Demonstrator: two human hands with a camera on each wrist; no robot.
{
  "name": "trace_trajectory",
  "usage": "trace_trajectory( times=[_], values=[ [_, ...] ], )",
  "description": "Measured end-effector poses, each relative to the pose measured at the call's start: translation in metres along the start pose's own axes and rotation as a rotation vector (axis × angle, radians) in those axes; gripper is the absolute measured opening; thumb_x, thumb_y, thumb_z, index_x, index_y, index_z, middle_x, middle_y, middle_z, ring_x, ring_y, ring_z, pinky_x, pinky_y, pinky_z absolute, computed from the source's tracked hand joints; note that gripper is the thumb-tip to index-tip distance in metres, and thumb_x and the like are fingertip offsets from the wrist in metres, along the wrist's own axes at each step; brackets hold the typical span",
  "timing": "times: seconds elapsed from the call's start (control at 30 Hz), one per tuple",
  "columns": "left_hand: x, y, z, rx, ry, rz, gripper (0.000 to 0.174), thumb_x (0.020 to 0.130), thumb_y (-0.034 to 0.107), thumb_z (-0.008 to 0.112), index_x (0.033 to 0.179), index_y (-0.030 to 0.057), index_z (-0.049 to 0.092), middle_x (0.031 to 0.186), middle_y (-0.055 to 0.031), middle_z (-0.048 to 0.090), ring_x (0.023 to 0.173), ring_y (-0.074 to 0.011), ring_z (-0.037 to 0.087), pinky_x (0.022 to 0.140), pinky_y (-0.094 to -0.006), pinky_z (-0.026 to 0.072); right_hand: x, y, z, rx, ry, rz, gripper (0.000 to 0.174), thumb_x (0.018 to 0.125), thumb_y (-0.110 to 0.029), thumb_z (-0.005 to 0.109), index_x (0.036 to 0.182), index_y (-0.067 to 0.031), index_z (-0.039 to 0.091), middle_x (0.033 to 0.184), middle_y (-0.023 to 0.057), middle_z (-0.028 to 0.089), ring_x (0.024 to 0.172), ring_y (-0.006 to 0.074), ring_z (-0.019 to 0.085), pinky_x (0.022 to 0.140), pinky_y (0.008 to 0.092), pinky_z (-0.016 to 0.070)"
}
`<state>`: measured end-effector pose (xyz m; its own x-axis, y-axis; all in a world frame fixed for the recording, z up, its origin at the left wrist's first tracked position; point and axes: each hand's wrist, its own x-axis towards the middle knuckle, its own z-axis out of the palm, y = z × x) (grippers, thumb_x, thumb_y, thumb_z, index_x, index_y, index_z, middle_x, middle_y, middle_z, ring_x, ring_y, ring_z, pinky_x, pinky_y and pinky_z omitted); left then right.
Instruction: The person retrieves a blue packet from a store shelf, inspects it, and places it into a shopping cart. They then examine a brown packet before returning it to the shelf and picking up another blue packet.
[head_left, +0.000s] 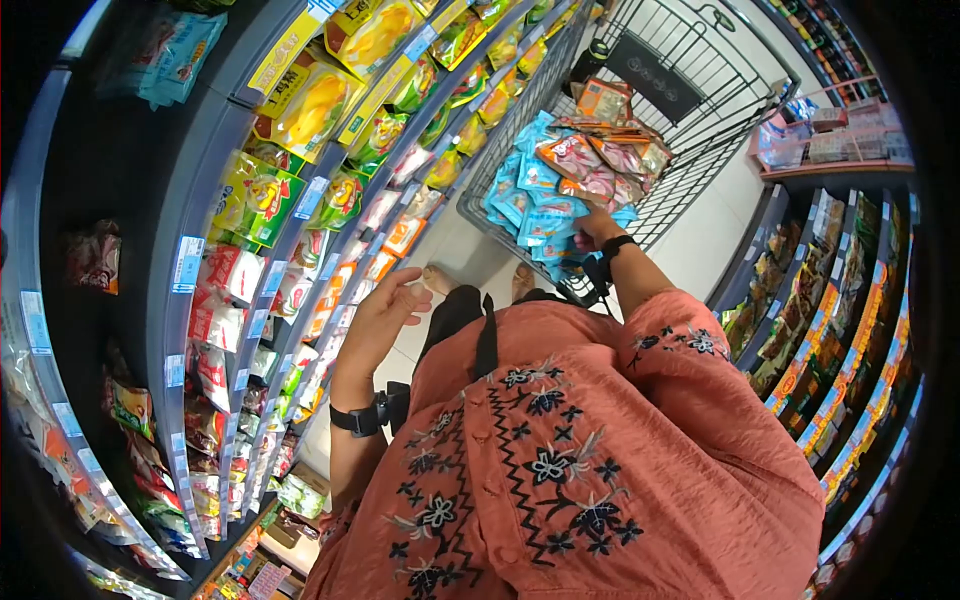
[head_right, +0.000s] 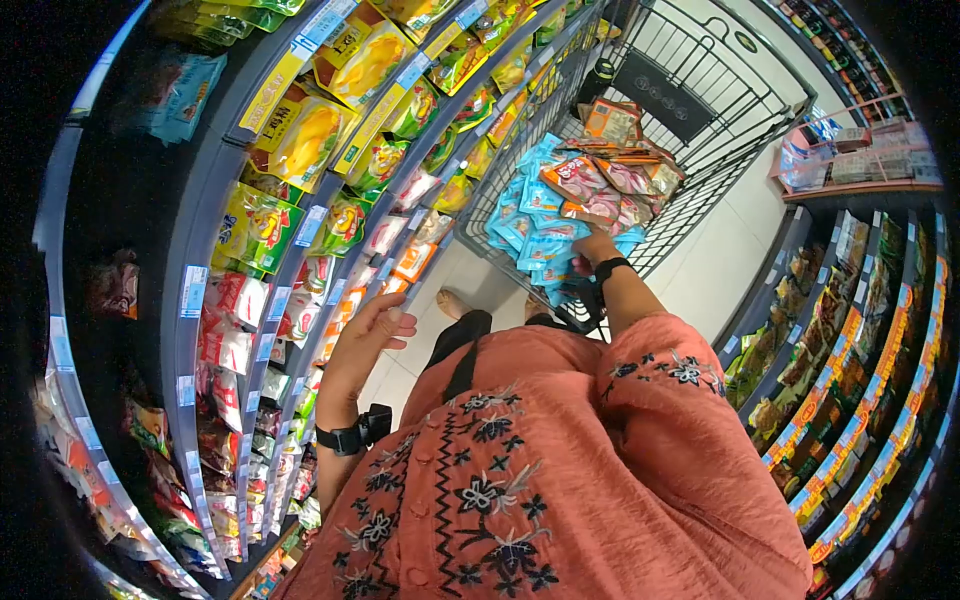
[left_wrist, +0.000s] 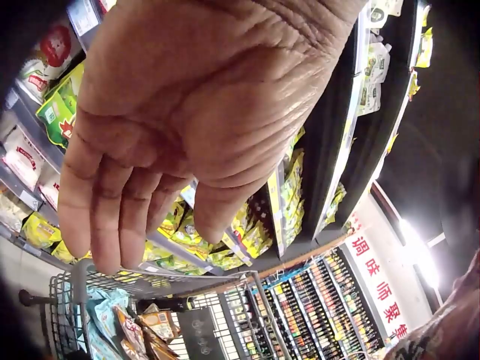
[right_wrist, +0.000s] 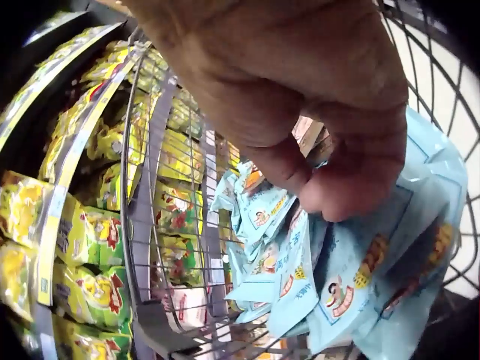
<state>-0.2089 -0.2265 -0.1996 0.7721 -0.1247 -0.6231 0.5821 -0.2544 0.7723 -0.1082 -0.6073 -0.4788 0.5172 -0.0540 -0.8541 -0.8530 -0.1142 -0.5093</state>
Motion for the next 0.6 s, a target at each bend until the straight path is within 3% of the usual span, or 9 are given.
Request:
trace_trajectory(
  times=[0.1, 0.2, 0.23, 0.3, 0.4, 0.53, 0.6],
  values=[
    [0.001, -0.002, 0.002, 0.002, -0.007, -0.003, 0.048, 0.099, 0.037, 0.056, 0.132, 0.0024, 0.052, 0.108, -0.0114, 0.067, 0.099, -0.0183, 0.065, 0.083, -0.0301, 0.0509, -0.013, -0.001, 0.009, 0.140, 0.090, 0.047, 0.049, 0.080, -0.002, 0.061, 0.127, -0.0109, 0.051, 0.067, 0.0067, 0.058, 0.050, 0.0180, 0.057, 0.050, 0.0353, 0.0576],
    [0.006, -0.004, 0.005, 0.015, -0.032, 0.006, 0.045, 0.101, 0.034, 0.054, 0.132, 0.0021, 0.051, 0.106, -0.0110, 0.067, 0.099, -0.0178, 0.066, 0.081, -0.0292, 0.0512, -0.005, -0.007, 0.004, 0.107, -0.088, 0.185, 0.016, 0.080, -0.002, 0.060, 0.096, -0.0031, 0.059, 0.068, 0.0063, 0.059, 0.051, 0.0171, 0.058, 0.052, 0.0356, 0.0586],
    [0.007, -0.004, 0.006, 0.018, -0.039, 0.009, 0.044, 0.100, 0.033, 0.054, 0.132, 0.0020, 0.051, 0.106, -0.0110, 0.067, 0.099, -0.0178, 0.066, 0.081, -0.0292, 0.0512, -0.009, -0.012, 0.003, 0.120, -0.116, 0.155, 0.008, 0.081, -0.004, 0.060, 0.088, -0.0039, 0.057, 0.067, 0.0059, 0.058, 0.052, 0.0172, 0.058, 0.053, 0.0348, 0.0586],
    [0.011, -0.005, 0.009, 0.016, -0.054, 0.015, 0.044, 0.100, 0.033, 0.054, 0.132, 0.0016, 0.051, 0.106, -0.0110, 0.067, 0.099, -0.0180, 0.066, 0.081, -0.0294, 0.0515, -0.026, -0.025, -0.001, 0.143, -0.169, 0.096, 0.012, 0.083, -0.009, 0.061, 0.073, -0.0055, 0.055, 0.066, 0.0049, 0.057, 0.053, 0.0176, 0.059, 0.054, 0.0333, 0.0588],
    [0.023, -0.007, 0.015, -0.010, -0.089, 0.028, 0.046, 0.100, 0.034, 0.054, 0.131, 0.0008, 0.051, 0.106, -0.0117, 0.066, 0.098, -0.0189, 0.066, 0.081, -0.0304, 0.0524, -0.066, -0.050, -0.007, 0.298, -0.266, -0.025, 0.006, 0.082, -0.007, 0.060, 0.080, -0.0040, 0.056, 0.066, 0.0048, 0.058, 0.050, 0.0178, 0.058, 0.055, 0.0383, 0.0605],
    [0.049, -0.008, 0.029, -0.107, -0.146, 0.006, 0.055, 0.100, 0.041, 0.052, 0.134, -0.0024, 0.048, 0.114, -0.0163, 0.063, 0.101, -0.0235, 0.066, 0.085, -0.0344, 0.0534, -0.141, -0.088, -0.007, 0.311, -0.332, -0.240, 0.004, 0.086, -0.007, 0.059, 0.084, -0.0037, 0.056, 0.072, 0.0013, 0.055, 0.067, 0.0183, 0.063, 0.065, 0.0414, 0.0622],
    [0.065, -0.005, 0.041, -0.151, -0.169, -0.001, 0.062, 0.100, 0.047, 0.048, 0.136, -0.0036, 0.046, 0.121, -0.0191, 0.060, 0.106, -0.0263, 0.064, 0.088, -0.0368, 0.0533, -0.184, -0.104, -0.001, 0.140, -0.356, -0.431, 0.005, 0.086, -0.008, 0.055, 0.083, -0.0054, 0.056, 0.071, -0.0021, 0.049, 0.070, 0.0137, 0.058, 0.067, 0.0358, 0.0590]
  ],
)
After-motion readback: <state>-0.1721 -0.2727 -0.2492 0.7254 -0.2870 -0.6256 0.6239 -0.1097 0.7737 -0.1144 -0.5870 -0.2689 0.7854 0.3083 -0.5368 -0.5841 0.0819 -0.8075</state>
